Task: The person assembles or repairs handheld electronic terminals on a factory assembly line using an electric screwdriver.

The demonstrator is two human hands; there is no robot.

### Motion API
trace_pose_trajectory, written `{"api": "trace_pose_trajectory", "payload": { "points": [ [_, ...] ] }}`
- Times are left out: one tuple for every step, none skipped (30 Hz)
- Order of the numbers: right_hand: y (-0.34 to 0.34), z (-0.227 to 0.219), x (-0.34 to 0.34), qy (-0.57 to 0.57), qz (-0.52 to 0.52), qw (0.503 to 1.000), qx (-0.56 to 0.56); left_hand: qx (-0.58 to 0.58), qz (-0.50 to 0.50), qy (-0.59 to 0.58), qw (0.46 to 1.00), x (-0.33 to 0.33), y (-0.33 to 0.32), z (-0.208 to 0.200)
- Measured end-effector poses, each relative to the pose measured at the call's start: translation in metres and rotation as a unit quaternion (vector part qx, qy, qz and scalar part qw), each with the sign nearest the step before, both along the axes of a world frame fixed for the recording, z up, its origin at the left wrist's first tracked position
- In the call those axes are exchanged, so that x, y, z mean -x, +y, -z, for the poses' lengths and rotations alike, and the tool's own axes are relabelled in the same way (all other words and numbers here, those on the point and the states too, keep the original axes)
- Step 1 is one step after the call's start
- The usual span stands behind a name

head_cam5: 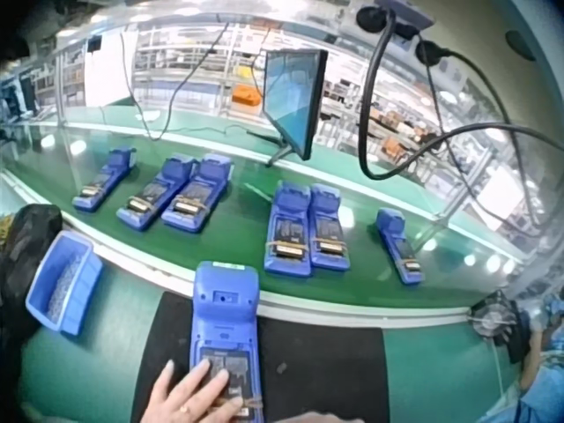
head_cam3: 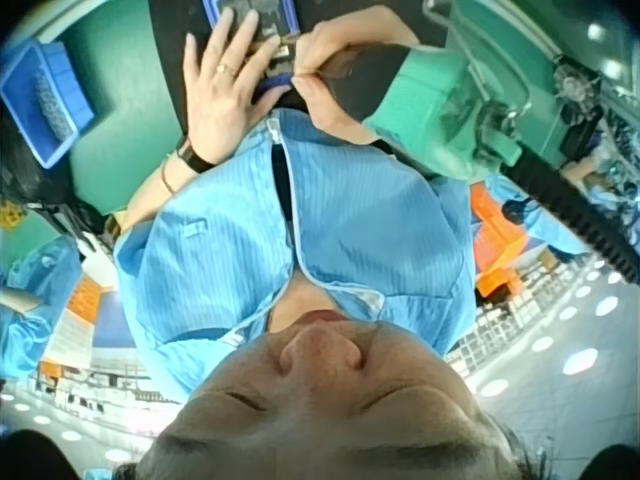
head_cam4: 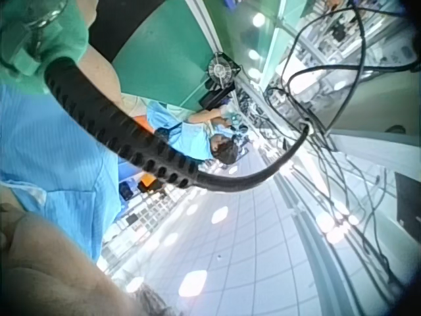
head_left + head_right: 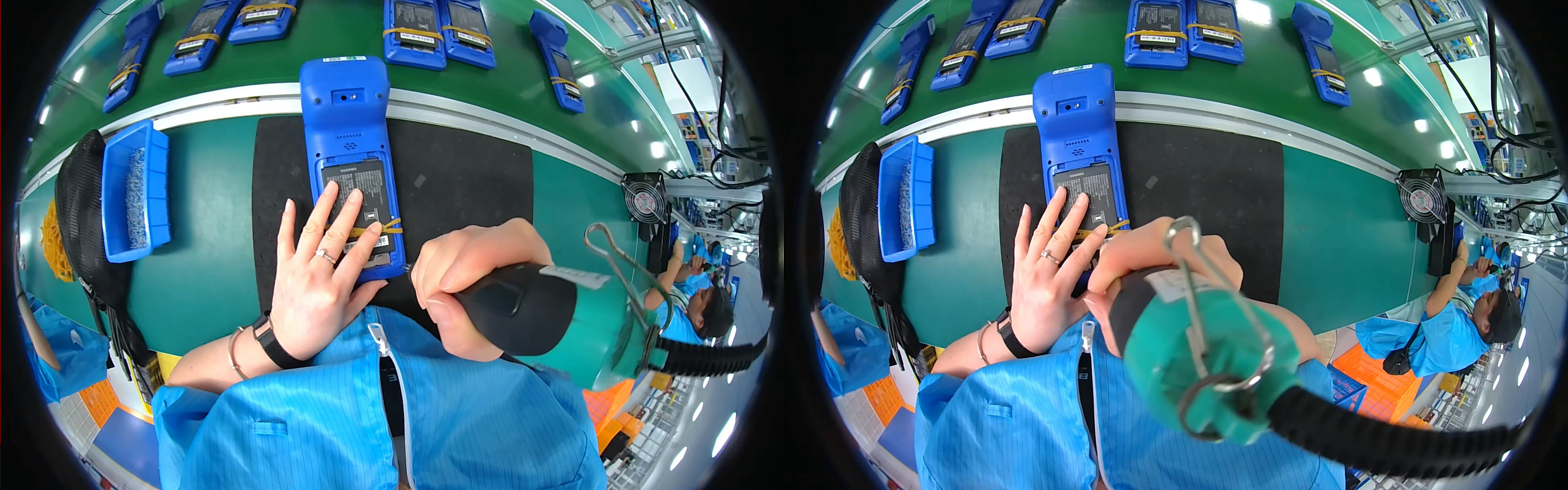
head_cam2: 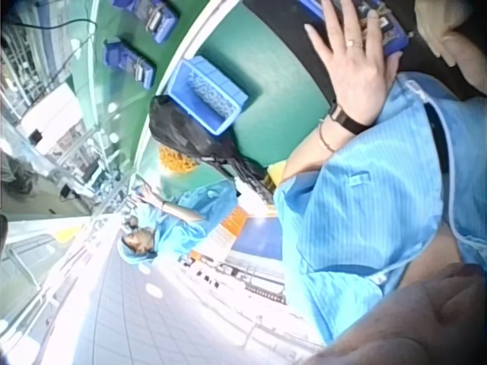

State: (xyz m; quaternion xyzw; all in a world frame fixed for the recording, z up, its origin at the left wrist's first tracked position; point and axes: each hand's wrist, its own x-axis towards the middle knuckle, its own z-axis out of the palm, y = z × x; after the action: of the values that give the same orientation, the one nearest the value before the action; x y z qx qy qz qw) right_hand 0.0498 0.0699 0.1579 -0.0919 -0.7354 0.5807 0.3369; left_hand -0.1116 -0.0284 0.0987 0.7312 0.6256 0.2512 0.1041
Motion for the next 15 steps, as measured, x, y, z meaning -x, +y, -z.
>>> {"api": "trace_pose_trajectory", "payload": {
  "points": [
    [-0.004,-0.009,0.001,-0.036,0.027,0.999,0.012,-0.001,-0.001,-0.003,1.000,0.000,0.000,0.000],
    [-0.007,-0.006,0.002,-0.037,0.027,0.999,0.011,-0.003,-0.002,-0.004,1.000,0.001,-0.001,0.000],
    [-0.009,0.000,0.003,-0.010,0.042,0.998,0.034,-0.003,-0.004,-0.005,1.000,0.001,-0.001,0.000],
    [-0.013,0.002,0.005,0.018,0.062,0.996,0.057,-0.004,-0.002,-0.006,1.000,0.003,-0.002,-0.001],
    [-0.016,0.001,0.006,0.033,0.071,0.992,0.100,-0.006,0.001,-0.006,1.000,0.006,-0.002,-0.003],
    [-0.017,-0.002,0.007,0.033,0.073,0.992,0.099,-0.005,0.003,-0.007,1.000,0.008,-0.003,-0.004],
    [-0.016,-0.005,0.005,0.011,0.086,0.994,0.073,-0.004,0.001,-0.009,1.000,0.008,-0.003,-0.006],
    [-0.014,-0.009,0.004,-0.011,0.098,0.994,0.048,-0.004,-0.001,-0.010,1.000,0.007,-0.004,-0.007],
    [-0.012,-0.012,0.002,-0.033,0.111,0.993,0.022,0.002,-0.001,-0.014,1.000,0.007,-0.004,-0.008],
    [-0.012,-0.013,0.002,-0.052,0.125,0.991,-0.003,0.008,0.001,-0.017,1.000,0.008,-0.004,-0.008],
    [-0.012,-0.013,0.002,-0.041,0.120,0.992,0.015,0.007,0.001,-0.016,1.000,0.008,-0.004,-0.008],
    [-0.012,-0.013,0.002,-0.031,0.115,0.992,0.034,0.010,-0.002,-0.016,1.000,0.008,-0.004,-0.008],
    [-0.011,-0.014,0.000,-0.031,0.113,0.993,0.034,0.015,-0.007,-0.018,1.000,0.006,-0.004,-0.009],
    [-0.011,-0.015,-0.002,-0.005,0.110,0.993,0.052,0.016,-0.009,-0.019,1.000,0.004,-0.004,-0.009],
    [-0.011,-0.015,-0.004,0.022,0.107,0.992,0.069,0.018,-0.011,-0.021,1.000,0.002,-0.004,-0.010]
  ]
}}
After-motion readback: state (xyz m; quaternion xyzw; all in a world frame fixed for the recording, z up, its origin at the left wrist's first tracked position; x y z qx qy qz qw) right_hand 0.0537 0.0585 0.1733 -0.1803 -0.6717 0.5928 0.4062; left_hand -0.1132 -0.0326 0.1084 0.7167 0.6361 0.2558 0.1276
